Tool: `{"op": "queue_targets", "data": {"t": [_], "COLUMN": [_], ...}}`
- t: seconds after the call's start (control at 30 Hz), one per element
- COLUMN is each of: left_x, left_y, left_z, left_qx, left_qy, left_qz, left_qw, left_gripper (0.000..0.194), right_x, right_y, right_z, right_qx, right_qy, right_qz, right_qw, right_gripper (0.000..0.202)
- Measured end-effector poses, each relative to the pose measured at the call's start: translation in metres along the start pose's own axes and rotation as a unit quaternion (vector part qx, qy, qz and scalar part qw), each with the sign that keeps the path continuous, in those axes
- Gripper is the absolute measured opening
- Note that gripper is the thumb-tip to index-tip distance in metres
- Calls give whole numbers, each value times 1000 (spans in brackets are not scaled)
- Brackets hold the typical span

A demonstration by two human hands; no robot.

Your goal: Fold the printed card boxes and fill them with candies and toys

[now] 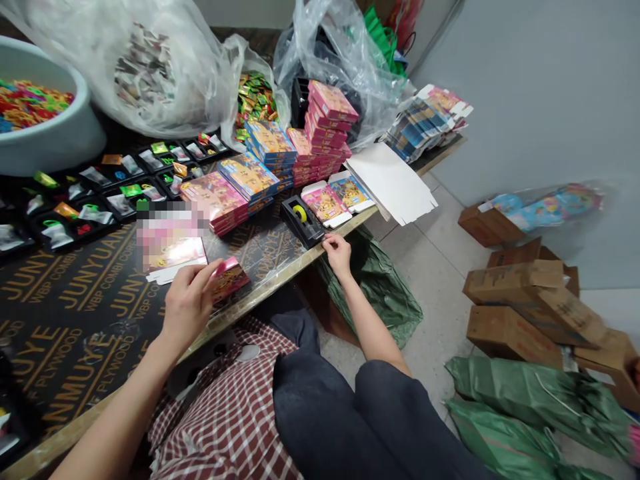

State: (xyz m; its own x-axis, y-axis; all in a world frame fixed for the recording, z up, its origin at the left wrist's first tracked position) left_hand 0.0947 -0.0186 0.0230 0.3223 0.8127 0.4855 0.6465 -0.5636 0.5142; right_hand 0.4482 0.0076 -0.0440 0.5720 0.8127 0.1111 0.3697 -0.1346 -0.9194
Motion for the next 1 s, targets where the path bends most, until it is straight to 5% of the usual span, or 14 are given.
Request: {"op": "queue_targets", "data": {"t": [0.1,0.17,0.2,0.27,0.33,0.4,0.47,0.7,0.87,1.0], "left_x": [-3,-4,-5,-6,-6,-7,-8,-6,0,-20], "left_y": [3,4,5,4,4,4,4,3,6,30], "left_z": [0,0,-1,-2,-2,-2,-3,0,2,3], "left_qx": [-18,-23,-24,-26,-31,-39,-47,-30,-16,-20], "left_qy": [-14,-20,-18,-6,10,25,40,-5,43,55], "left_qz": [-4,2,6,13,18,27,39,43,-7,61], "left_qw": [1000,1000,1000,1000,999,999,997,999,999,996], "left_gripper": [40,41,42,41,38,34,30,25,19,17], "right_x": [-22,-46,-61,-95,-125,-142,-148,-143,-144,-158], "right_y": [-18,-39,-52,-80,-105,-119,-123,-114,-91,-81], "right_z": [2,18,31,60,83,98,107,112,118,111], "right_qx": [56,117,156,235,299,338,353,354,205,194], "right_qy": [31,-56,-147,-346,-481,-534,-543,-523,-477,-493], "right_qz": [17,49,82,162,222,257,276,277,204,247], "right_qw": [998,990,973,894,794,731,710,724,830,811], "right_gripper": [36,35,34,36,38,39,36,30,58,72]}}
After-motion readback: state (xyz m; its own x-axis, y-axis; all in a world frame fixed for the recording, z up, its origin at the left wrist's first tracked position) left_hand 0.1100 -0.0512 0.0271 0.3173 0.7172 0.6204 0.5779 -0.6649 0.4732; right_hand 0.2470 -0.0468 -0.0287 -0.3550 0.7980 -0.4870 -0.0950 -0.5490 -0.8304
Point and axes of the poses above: each hand's wrist, its own x-axis towards the middle knuckle, its own z-axis out of the palm, y = z × x, the point moved 4 cm from there along x, towards the middle knuckle, and after that the axes turned 3 degrees about -x, right-handed, at the moved point
